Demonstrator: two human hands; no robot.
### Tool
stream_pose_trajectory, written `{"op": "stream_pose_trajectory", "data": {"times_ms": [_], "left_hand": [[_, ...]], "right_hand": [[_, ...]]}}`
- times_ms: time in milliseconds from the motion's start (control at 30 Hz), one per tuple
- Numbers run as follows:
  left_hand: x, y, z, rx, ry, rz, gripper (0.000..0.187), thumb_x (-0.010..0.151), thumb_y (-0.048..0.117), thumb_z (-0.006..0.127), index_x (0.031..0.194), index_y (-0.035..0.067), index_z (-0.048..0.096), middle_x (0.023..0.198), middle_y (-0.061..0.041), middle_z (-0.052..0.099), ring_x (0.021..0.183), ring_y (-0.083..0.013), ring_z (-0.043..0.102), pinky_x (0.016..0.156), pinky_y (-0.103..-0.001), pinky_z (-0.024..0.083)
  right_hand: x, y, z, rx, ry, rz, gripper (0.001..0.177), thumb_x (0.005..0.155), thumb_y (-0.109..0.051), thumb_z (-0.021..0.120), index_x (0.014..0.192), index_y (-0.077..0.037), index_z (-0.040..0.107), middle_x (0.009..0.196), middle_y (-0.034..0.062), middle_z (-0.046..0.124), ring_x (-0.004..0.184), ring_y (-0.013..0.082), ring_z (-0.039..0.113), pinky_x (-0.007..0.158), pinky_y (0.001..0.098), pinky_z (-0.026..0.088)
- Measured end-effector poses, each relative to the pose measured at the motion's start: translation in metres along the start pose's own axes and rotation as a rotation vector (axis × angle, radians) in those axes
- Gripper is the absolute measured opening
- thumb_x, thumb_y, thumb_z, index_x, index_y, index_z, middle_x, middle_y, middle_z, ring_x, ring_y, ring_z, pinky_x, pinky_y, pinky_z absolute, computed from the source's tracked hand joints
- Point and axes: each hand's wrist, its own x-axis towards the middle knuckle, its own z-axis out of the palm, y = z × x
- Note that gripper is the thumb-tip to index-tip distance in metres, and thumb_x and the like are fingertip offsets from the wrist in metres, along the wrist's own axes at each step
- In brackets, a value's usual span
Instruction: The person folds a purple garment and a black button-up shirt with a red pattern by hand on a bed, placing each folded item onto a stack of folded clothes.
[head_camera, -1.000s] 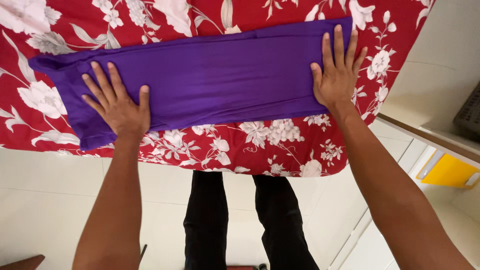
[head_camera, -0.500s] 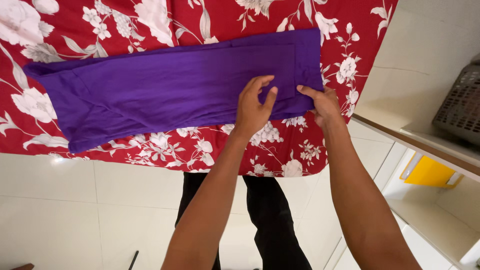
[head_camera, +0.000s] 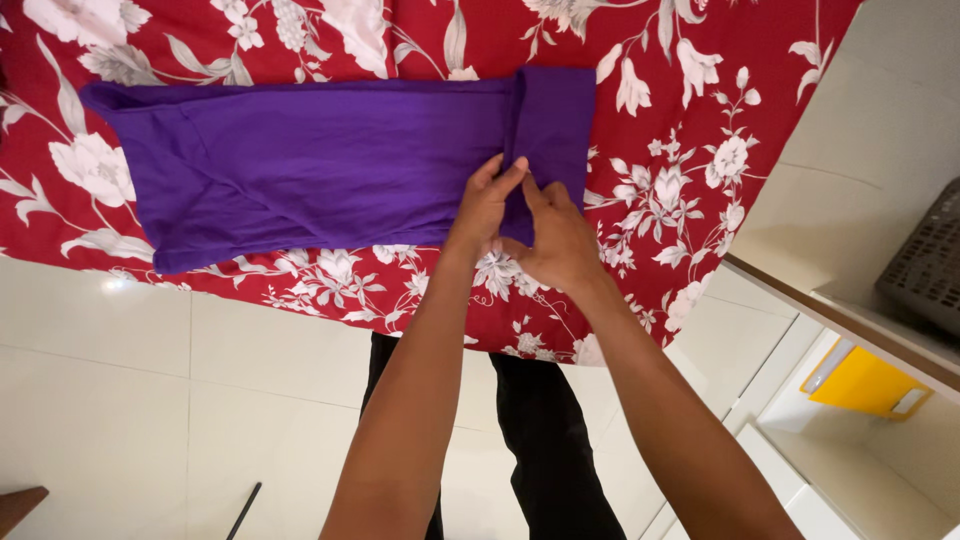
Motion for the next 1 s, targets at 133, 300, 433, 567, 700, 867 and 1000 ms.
{"op": "stream_pose_trajectory", "data": {"times_ms": [133,300,433,567,700,867,1000], "left_hand": [[0.009,-0.019,0.009,0.018,0.024,0.244,0.029,0.102,0.016,0.062,0.124,-0.003,0.066,0.103,-0.011,0.074,0.089,-0.015,0.068,0.078,-0.029,0.055],[-0.007,-0.02,0.023,0.178,0.259,0.324,0.024,0.103,0.012,0.058,0.119,-0.003,0.068,0.094,-0.009,0.075,0.081,-0.0135,0.066,0.07,-0.027,0.052],[-0.034,-0.013,0.026,0.272,0.343,0.575,0.028,0.102,0.01,0.058,0.127,-0.001,0.062,0.114,-0.014,0.072,0.1,-0.0169,0.071,0.087,-0.03,0.059],[-0.055,-0.008,0.02,1.166,0.382,0.934,0.047,0.108,0.024,0.05,0.151,0.006,0.048,0.162,-0.015,0.044,0.154,-0.0323,0.042,0.129,-0.051,0.03],[-0.052,-0.005,0.013,1.419,0.163,0.782,0.076,0.105,0.047,0.045,0.16,-0.003,0.03,0.169,-0.017,0.021,0.158,-0.0315,0.015,0.127,-0.054,0.01],[-0.065,0.008,0.01,1.277,0.149,0.801,0.077,0.106,0.051,0.043,0.158,-0.004,0.032,0.169,-0.019,0.026,0.158,-0.0329,0.02,0.128,-0.052,0.013],[-0.085,0.036,-0.004,0.91,0.248,0.701,0.053,0.107,0.046,0.047,0.139,0.006,0.062,0.16,-0.014,0.051,0.157,-0.0313,0.038,0.132,-0.047,0.024]], "right_hand": [[0.007,0.036,0.0,0.126,0.394,-0.199,0.052,0.108,-0.026,0.065,0.155,-0.013,0.049,0.145,0.0149,0.055,0.132,0.0297,0.062,0.109,0.0398,0.056],[0.043,0.053,0.015,-0.167,0.427,-0.359,0.06,0.111,-0.032,0.056,0.163,-0.008,0.036,0.17,0.0193,0.027,0.157,0.0405,0.024,0.126,0.057,0.023],[0.061,0.055,0.038,-0.296,0.293,-0.288,0.065,0.107,-0.042,0.053,0.164,-0.015,0.037,0.173,0.0171,0.012,0.159,0.039,0.006,0.127,0.0622,0.005],[0.073,0.07,0.051,-0.433,0.312,-0.286,0.066,0.11,-0.039,0.053,0.169,-0.017,0.034,0.175,0.0151,0.01,0.16,0.0364,0.001,0.126,0.0631,-0.001],[0.064,0.071,0.045,-0.332,0.473,-0.326,0.074,0.104,-0.026,0.07,0.165,-0.01,0.031,0.172,0.017,0.022,0.159,0.0369,0.018,0.128,0.0577,0.018],[0.034,0.047,0.03,0.461,0.482,0.12,0.07,0.087,-0.006,0.08,0.143,0.006,0.04,0.13,0.0237,0.059,0.12,0.0322,0.062,0.104,0.0419,0.053],[0.018,0.01,0.007,0.942,0.289,0.075,0.061,0.085,0.004,0.073,0.14,0.006,0.045,0.117,0.0135,0.069,0.106,0.0212,0.073,0.09,0.0296,0.064]]}}
